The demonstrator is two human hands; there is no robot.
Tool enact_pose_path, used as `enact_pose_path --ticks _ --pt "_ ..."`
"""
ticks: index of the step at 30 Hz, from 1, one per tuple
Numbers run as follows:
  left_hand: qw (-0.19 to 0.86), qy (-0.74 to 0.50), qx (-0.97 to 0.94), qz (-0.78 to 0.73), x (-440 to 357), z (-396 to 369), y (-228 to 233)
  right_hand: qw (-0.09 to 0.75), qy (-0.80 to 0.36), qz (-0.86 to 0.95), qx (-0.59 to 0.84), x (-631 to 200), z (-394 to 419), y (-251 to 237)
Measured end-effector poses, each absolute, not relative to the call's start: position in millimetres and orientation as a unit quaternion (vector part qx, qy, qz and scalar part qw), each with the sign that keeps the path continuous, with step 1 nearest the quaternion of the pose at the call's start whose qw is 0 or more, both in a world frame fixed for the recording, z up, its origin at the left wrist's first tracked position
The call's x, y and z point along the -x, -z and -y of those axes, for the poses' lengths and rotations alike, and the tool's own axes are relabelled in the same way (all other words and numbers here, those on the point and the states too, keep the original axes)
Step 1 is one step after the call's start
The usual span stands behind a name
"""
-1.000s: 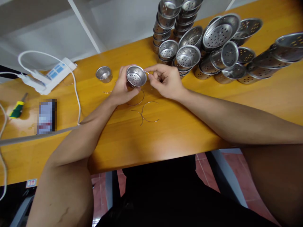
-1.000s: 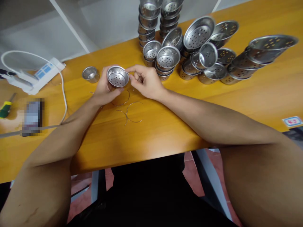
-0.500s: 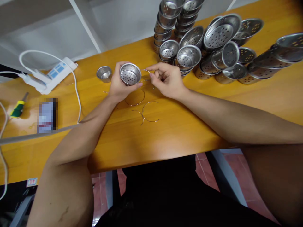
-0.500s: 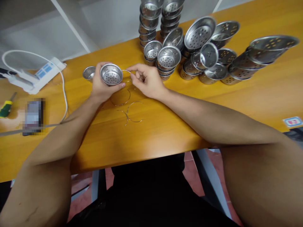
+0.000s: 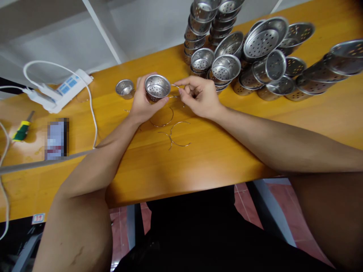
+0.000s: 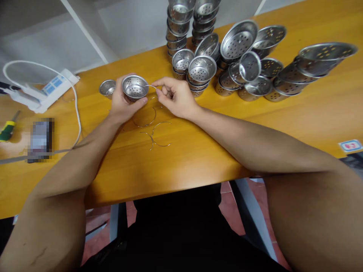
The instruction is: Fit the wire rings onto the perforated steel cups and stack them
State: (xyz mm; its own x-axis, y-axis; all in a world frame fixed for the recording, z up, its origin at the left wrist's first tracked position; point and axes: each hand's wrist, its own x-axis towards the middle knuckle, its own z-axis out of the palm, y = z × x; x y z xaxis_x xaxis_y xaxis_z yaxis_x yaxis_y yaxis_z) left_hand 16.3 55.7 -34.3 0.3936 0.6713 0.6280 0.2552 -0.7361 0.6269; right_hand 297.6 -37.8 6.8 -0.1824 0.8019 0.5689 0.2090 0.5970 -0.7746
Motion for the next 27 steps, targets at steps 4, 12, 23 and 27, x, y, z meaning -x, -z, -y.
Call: enact_pose_path --ticks 4,12,23,27 --pt "0.205 -0.478 -0.796 -0.31 -20 -46 23 0.519 -0.286 0.709 0.383 -297 40 -10" --pt "0.24 -0.457 -0.799 -0.309 -24 -44 24 0.519 -0.283 0.715 0.374 -297 41 -11" --pt "0.289 -0.452 -0.784 -0.311 -28 -43 29 0.519 -0.288 0.713 0.375 -295 42 -12" --pt "0.31 -0.458 -0.784 -0.283 -22 -52 41 0.519 -0.287 0.72 0.36 -294 44 -13"
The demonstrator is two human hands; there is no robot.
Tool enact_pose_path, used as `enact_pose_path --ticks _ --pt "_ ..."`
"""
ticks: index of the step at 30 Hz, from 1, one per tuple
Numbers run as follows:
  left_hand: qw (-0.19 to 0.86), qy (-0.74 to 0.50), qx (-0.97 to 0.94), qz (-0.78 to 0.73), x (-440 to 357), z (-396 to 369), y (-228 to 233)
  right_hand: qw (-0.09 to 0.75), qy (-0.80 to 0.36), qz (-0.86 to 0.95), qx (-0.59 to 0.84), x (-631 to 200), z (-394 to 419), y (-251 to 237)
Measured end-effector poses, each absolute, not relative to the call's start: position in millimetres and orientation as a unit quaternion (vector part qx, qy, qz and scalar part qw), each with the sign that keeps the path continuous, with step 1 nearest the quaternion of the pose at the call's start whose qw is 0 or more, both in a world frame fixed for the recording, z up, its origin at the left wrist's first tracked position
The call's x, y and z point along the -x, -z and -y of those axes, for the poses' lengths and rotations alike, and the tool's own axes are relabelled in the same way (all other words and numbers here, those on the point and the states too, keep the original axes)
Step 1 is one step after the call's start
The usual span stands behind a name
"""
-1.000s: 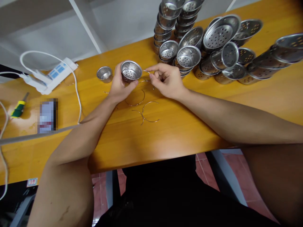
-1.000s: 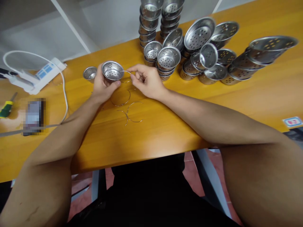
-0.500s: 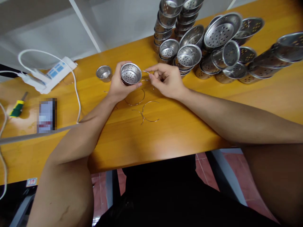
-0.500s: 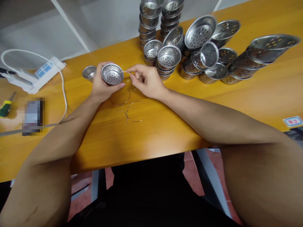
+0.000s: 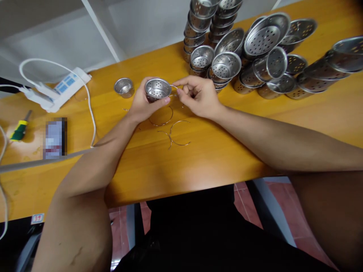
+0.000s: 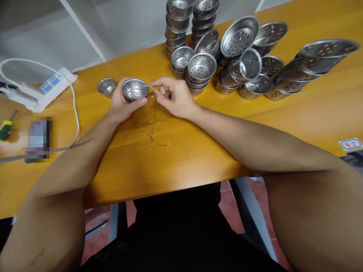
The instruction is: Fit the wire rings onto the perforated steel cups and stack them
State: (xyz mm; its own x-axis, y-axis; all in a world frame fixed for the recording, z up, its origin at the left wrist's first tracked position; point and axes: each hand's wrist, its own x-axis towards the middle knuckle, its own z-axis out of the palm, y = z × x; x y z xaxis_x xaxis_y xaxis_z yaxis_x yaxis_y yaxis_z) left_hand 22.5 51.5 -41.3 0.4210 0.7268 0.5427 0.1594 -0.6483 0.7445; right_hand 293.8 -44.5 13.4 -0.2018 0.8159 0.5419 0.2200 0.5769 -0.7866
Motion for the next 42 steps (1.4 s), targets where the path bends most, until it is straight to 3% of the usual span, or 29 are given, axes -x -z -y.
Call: enact_pose_path --ticks 38,42 --pt "0.308 -0.41 -0.821 -0.251 -34 -37 46 0.496 -0.289 0.704 0.417 -291 42 -21" --pt "0.267 -0.416 -0.832 -0.251 -31 -36 46 0.497 -0.275 0.705 0.425 -288 41 -19"
